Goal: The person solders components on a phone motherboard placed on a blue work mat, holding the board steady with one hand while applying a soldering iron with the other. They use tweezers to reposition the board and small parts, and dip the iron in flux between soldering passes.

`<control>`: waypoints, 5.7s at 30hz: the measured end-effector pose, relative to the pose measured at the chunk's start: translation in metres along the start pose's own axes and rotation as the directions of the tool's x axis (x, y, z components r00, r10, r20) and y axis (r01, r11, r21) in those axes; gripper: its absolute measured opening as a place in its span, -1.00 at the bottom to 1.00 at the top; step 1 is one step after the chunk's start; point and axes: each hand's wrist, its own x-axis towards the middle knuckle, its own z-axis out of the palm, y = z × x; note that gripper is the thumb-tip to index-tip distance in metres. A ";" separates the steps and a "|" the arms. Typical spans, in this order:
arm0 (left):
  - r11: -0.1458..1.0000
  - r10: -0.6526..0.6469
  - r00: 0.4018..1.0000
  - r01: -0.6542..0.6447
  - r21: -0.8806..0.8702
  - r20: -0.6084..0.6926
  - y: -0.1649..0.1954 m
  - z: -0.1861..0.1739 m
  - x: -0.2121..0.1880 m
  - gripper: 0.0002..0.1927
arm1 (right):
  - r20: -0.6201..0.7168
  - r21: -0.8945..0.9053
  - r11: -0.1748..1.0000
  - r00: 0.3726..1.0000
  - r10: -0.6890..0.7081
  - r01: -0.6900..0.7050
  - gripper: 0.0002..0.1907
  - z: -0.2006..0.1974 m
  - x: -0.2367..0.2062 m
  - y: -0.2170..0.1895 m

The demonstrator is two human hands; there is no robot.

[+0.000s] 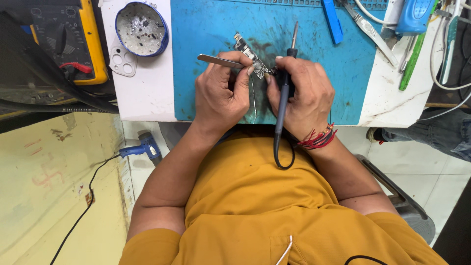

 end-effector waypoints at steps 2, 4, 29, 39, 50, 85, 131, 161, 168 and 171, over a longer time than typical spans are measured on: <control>1.000 -0.006 1.000 0.006 -0.005 0.002 0.000 -0.001 -0.001 -0.86 | 0.001 0.004 1.000 1.000 -0.005 0.005 -0.65 0.001 -0.002 0.001; 1.000 -0.003 1.000 0.003 0.001 0.006 0.000 -0.001 -0.001 -0.86 | 0.005 -0.002 1.000 1.000 -0.014 0.014 -0.66 0.003 -0.002 0.003; 1.000 0.007 1.000 -0.007 -0.013 -0.030 -0.001 0.000 -0.003 -0.89 | -0.103 0.126 0.991 0.994 -0.035 0.048 -0.60 0.002 -0.010 0.009; 1.000 -0.012 1.000 0.012 0.006 -0.029 -0.002 0.001 -0.002 -0.89 | -0.100 0.259 0.965 0.993 0.057 -0.030 -0.90 0.004 -0.020 0.018; 1.000 -0.014 1.000 0.014 0.017 -0.027 -0.001 0.001 -0.001 -0.88 | -0.045 0.241 0.970 0.999 -0.015 0.026 -0.90 0.003 -0.014 0.016; 1.000 0.009 0.999 -0.009 0.019 -0.032 0.001 0.001 0.000 -0.87 | -0.024 0.256 0.965 0.999 -0.047 0.052 -0.91 -0.001 -0.008 0.012; 1.000 0.013 0.999 -0.012 0.016 -0.044 0.000 -0.001 -0.001 -0.87 | -0.125 0.322 0.946 0.989 0.079 -0.035 -0.58 0.006 -0.011 0.008; 1.000 0.010 1.000 -0.010 0.026 -0.005 -0.001 0.000 -0.001 -0.85 | -0.044 0.240 0.969 0.998 -0.049 0.058 -0.94 -0.001 -0.012 0.011; 1.000 0.016 1.000 -0.015 0.017 -0.003 -0.002 0.000 -0.001 -0.86 | -0.046 0.243 0.967 0.997 -0.061 0.070 -0.93 -0.001 -0.012 0.010; 1.000 0.014 1.000 -0.014 0.014 -0.001 -0.002 0.000 -0.001 -0.86 | -0.040 0.239 0.968 0.997 -0.062 0.070 -0.93 -0.002 -0.012 0.009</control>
